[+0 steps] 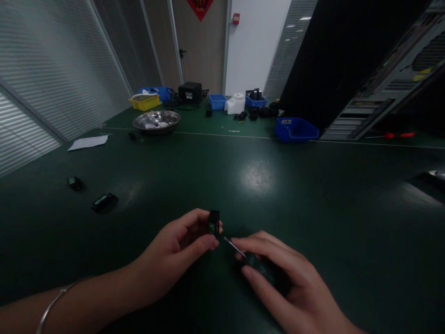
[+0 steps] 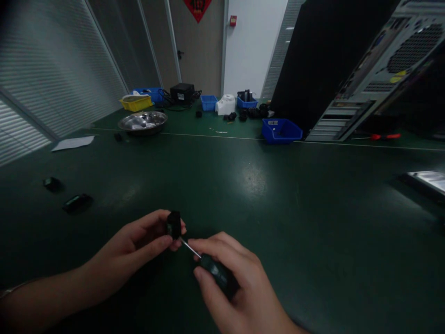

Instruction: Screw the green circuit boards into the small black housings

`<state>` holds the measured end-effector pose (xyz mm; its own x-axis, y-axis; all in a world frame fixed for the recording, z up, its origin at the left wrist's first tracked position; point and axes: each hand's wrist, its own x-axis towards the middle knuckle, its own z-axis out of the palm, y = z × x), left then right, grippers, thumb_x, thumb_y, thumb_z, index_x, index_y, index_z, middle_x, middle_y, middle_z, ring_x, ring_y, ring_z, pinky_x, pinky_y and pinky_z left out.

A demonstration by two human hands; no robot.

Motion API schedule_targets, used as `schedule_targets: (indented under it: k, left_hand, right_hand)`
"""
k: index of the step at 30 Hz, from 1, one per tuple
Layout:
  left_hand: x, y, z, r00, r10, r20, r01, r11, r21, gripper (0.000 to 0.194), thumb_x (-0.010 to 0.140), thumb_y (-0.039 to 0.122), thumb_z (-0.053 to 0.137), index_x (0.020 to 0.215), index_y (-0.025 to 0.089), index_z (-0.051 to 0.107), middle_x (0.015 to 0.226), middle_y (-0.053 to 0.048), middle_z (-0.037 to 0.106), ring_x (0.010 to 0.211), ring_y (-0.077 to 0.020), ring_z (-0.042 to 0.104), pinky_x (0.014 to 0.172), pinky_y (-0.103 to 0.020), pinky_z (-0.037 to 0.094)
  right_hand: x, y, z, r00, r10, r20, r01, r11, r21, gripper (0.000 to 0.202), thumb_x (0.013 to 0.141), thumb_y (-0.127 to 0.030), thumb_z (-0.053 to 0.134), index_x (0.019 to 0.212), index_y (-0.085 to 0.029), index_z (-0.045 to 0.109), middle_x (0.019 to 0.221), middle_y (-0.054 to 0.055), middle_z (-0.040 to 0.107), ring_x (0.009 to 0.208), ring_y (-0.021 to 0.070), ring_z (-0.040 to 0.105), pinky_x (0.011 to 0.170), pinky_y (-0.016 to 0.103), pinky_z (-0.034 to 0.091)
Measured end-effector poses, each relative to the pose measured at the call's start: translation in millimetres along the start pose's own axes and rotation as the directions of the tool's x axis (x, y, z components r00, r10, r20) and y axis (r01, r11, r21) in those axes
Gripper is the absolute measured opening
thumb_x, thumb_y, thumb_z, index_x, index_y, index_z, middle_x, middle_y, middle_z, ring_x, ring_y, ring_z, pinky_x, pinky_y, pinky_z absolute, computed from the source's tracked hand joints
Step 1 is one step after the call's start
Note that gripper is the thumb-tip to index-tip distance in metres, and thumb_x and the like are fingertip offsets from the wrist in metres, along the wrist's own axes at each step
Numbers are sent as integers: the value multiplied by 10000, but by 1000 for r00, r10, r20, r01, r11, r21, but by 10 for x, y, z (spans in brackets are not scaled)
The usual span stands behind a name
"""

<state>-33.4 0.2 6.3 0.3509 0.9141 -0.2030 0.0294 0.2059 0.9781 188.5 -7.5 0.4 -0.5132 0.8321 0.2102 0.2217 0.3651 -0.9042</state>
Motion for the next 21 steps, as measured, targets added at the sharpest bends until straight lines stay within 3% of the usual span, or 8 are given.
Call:
schedule_targets:
  k: [4,10,16,21]
  left_hand:
    - [-19,-4,-3,998,22,62,-26,998,64,248,940,258,537,1178,230,600,1073,-37,647,962,-176,607,886,-316,464]
    - [-56,56,-9,970,203,135,-241,885,399,345,959,225,468,1278,295,581,1007,-18,630,915,-169,577,842,-275,455]
    - [-48,81,-20,959,221,177,-279,845,455,354,972,219,406,1271,228,597,947,-39,619,862,-171,577,774,-276,460]
    - [-24,42,-36,963,215,163,-265,870,416,323,944,198,469,1225,198,629,877,-32,605,797,-159,576,714,-275,450]
  right_hand:
    - [16,-16,-6,998,-49,-28,49,998,-27,478,864,-40,552,1229,-345,597,986,2,676,895,148,673,753,226,546]
    - [13,-20,-15,995,-89,-54,85,994,-63,523,845,-22,556,1241,-362,596,982,-1,678,935,155,677,754,206,564]
    - [9,-4,-9,995,-96,-19,95,993,-69,510,842,-24,553,1236,-344,600,964,6,670,908,151,678,757,218,565]
    - [14,-6,-5,998,-68,-6,68,995,-73,488,857,-39,548,1229,-351,600,958,-5,665,891,139,676,754,215,558]
